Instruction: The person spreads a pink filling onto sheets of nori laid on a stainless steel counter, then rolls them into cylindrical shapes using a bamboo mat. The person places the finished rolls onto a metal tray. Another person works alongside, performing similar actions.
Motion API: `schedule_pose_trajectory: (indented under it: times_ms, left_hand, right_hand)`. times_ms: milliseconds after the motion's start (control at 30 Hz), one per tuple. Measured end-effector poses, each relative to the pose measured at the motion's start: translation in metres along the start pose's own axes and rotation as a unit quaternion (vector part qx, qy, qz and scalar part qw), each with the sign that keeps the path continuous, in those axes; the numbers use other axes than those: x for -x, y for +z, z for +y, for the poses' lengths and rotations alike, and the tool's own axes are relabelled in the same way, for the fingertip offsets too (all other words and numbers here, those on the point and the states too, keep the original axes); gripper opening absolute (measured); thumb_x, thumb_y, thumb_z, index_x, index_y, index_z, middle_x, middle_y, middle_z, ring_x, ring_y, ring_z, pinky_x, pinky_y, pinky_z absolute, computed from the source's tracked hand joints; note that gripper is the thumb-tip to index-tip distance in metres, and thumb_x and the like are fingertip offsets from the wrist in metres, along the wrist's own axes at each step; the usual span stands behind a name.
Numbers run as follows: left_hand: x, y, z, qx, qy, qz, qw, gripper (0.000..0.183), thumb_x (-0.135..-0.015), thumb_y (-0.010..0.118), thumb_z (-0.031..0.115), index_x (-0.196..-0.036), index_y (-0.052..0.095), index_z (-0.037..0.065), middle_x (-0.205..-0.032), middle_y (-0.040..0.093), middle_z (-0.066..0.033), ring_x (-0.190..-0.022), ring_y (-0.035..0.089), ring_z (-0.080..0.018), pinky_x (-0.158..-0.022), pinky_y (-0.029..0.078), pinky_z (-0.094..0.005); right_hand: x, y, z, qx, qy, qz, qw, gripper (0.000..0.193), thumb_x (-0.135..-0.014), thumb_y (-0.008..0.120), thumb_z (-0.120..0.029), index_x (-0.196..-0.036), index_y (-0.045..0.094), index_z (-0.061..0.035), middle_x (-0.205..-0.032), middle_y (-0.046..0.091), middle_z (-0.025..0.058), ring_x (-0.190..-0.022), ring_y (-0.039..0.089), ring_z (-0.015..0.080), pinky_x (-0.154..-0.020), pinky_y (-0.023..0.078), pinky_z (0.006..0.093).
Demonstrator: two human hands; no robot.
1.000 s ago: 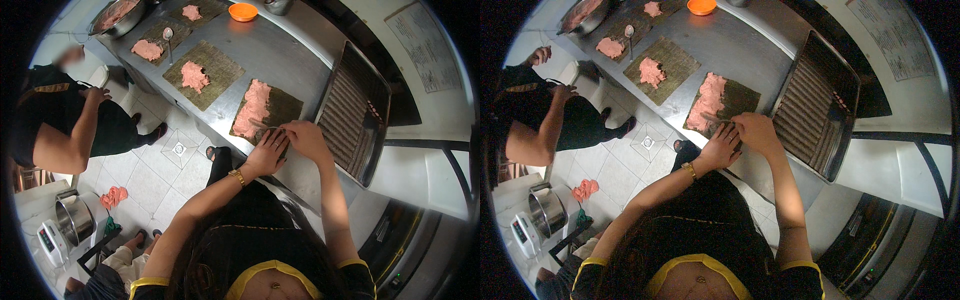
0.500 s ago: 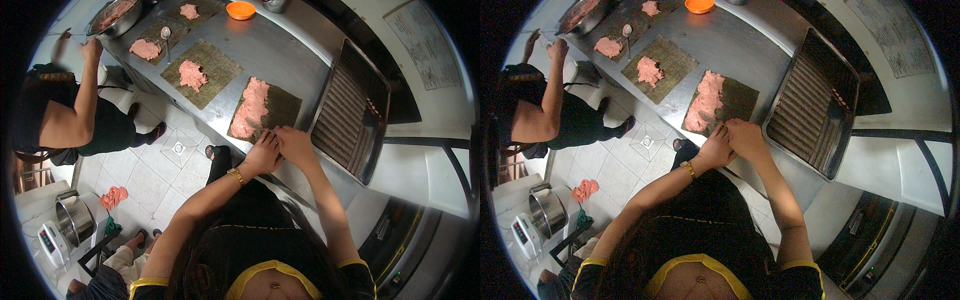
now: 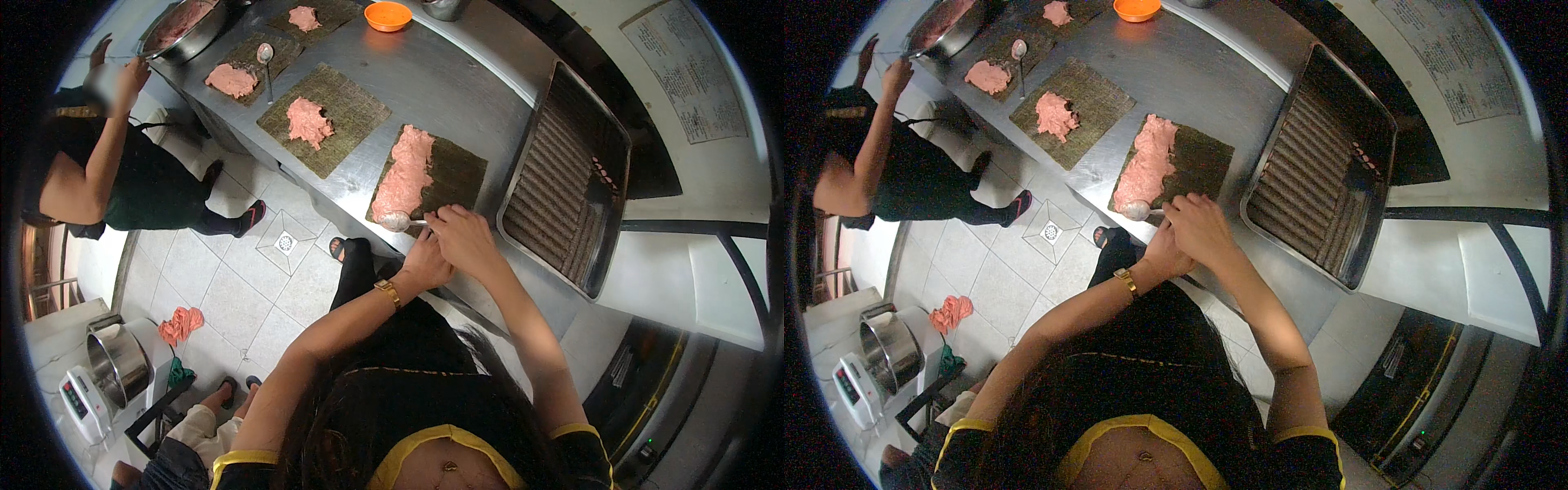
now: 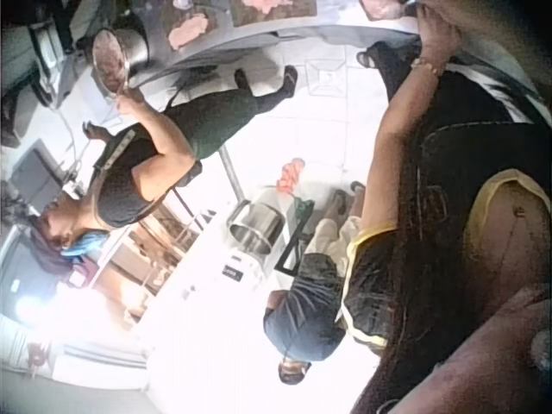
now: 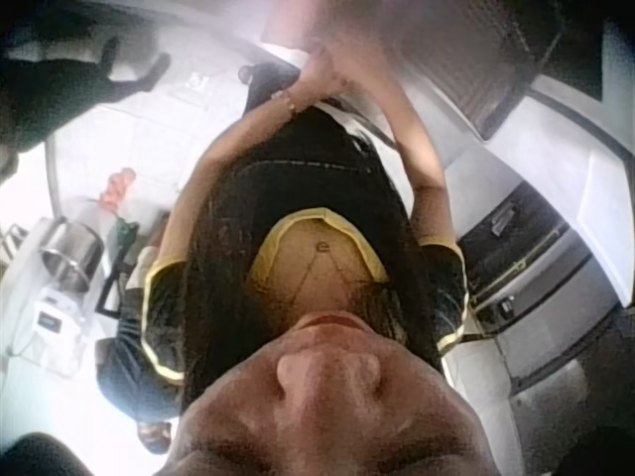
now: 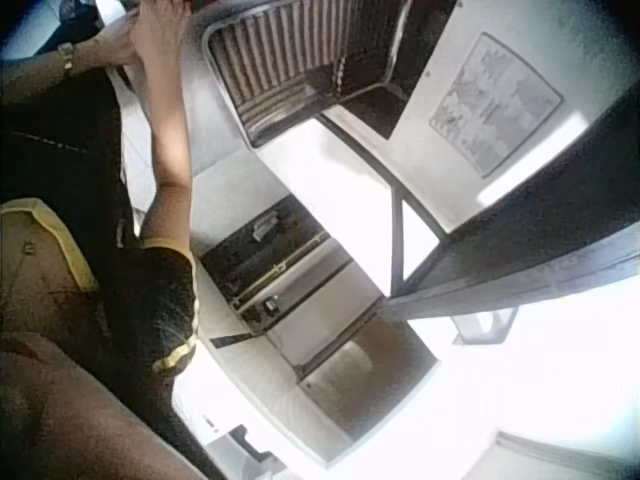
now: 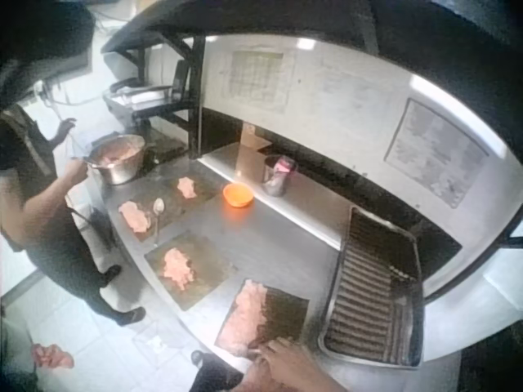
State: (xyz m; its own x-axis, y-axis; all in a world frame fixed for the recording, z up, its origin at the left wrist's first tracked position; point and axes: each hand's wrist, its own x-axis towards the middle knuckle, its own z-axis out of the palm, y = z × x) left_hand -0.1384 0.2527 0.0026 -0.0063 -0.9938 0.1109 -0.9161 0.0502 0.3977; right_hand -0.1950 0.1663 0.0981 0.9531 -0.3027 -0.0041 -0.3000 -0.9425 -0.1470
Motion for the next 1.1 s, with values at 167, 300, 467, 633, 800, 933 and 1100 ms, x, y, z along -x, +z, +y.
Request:
schedule_pose_trajectory:
  times_ms: [167, 300, 467, 633, 800, 933, 1100]
  left_hand:
    - [0.001, 0.0, -0.001, 0.046, -0.009, -0.006, 0.999, 0.056, -0.091, 0.046, 0.039, -0.135, 0.047, 0.003, -0.139, 0.046, -0.0199, -0.135, 0.035, -0.0366, -0.112, 0.022, -0.0531]
    - [0.002, 0.002, 0.0, -0.004, -0.006, 0.042, 0.999, 0.057, -0.091, 0.048, 0.038, -0.134, 0.045, 0.001, -0.137, 0.046, -0.0225, -0.135, 0.035, -0.0377, -0.115, 0.017, -0.0539]
    - [0.001, -0.002, 0.001, -0.008, -0.004, 0.059, 0.998, 0.058, -0.091, 0.048, 0.037, -0.134, 0.043, -0.001, -0.136, 0.046, -0.0246, -0.134, 0.035, -0.0387, -0.116, 0.016, -0.0538]
    - [0.001, -0.002, 0.002, -0.008, -0.011, 0.07, 0.997, 0.054, -0.091, 0.048, 0.036, -0.131, 0.046, -0.001, -0.134, 0.048, -0.0227, -0.132, 0.037, -0.0381, -0.115, 0.016, -0.0536]
    - [0.002, 0.0, 0.001, 0.013, -0.007, 0.076, 0.997, 0.05, -0.09, 0.049, 0.035, -0.126, 0.049, 0.0, -0.131, 0.05, -0.0202, -0.128, 0.041, -0.0367, -0.114, 0.019, -0.0529]
    - [0.003, -0.001, 0.0, 0.037, -0.006, 0.077, 0.996, 0.049, -0.089, 0.051, 0.033, -0.126, 0.05, 0.001, -0.13, 0.052, -0.0198, -0.126, 0.043, -0.0353, -0.114, 0.02, -0.0521]
    - [0.002, 0.007, -0.002, 0.052, -0.01, 0.056, 0.997, 0.053, -0.089, 0.051, 0.035, -0.129, 0.048, 0.0, -0.134, 0.05, -0.0201, -0.129, 0.04, -0.0359, -0.114, 0.02, -0.0524]
  right_hand:
    - [-0.026, -0.021, 0.006, 0.071, -0.079, -0.017, 0.994, 0.032, -0.082, 0.055, -0.015, -0.112, 0.066, -0.0129, -0.097, 0.061, 0.0027, -0.097, 0.057, 0.0216, -0.087, 0.045, 0.0375]
    - [-0.034, -0.042, 0.009, 0.062, -0.066, -0.027, 0.996, 0.033, -0.082, 0.055, -0.016, -0.113, 0.065, -0.0127, -0.104, 0.063, 0.0025, -0.1, 0.057, 0.0216, -0.09, 0.043, 0.0377]
    - [-0.033, -0.039, 0.017, 0.057, -0.081, 0.026, 0.995, 0.036, -0.077, 0.059, -0.015, -0.11, 0.07, -0.0155, -0.087, 0.06, 0.0003, -0.091, 0.056, 0.0191, -0.083, 0.043, 0.0334]
    - [-0.038, -0.047, 0.024, 0.07, -0.125, -0.028, 0.989, 0.031, -0.075, 0.061, -0.013, -0.104, 0.071, -0.0148, -0.087, 0.061, -0.0004, -0.091, 0.056, 0.0179, -0.084, 0.043, 0.0331]
    - [-0.056, -0.031, 0.015, 0.103, -0.16, -0.019, 0.982, 0.027, -0.075, 0.06, -0.012, -0.1, 0.068, -0.0128, -0.089, 0.062, -0.0005, -0.092, 0.058, 0.018, -0.083, 0.045, 0.0335]
    - [-0.06, -0.032, 0.006, 0.048, -0.11, 0.025, 0.992, 0.029, -0.075, 0.06, -0.011, -0.104, 0.067, -0.0107, -0.091, 0.063, 0.0021, -0.091, 0.061, 0.0219, -0.08, 0.05, 0.0374]
    - [-0.05, -0.036, 0.002, 0.055, -0.083, -0.068, 0.993, 0.03, -0.077, 0.06, -0.012, -0.105, 0.067, -0.0085, -0.091, 0.063, 0.0046, -0.09, 0.062, 0.0238, -0.076, 0.052, 0.0386]
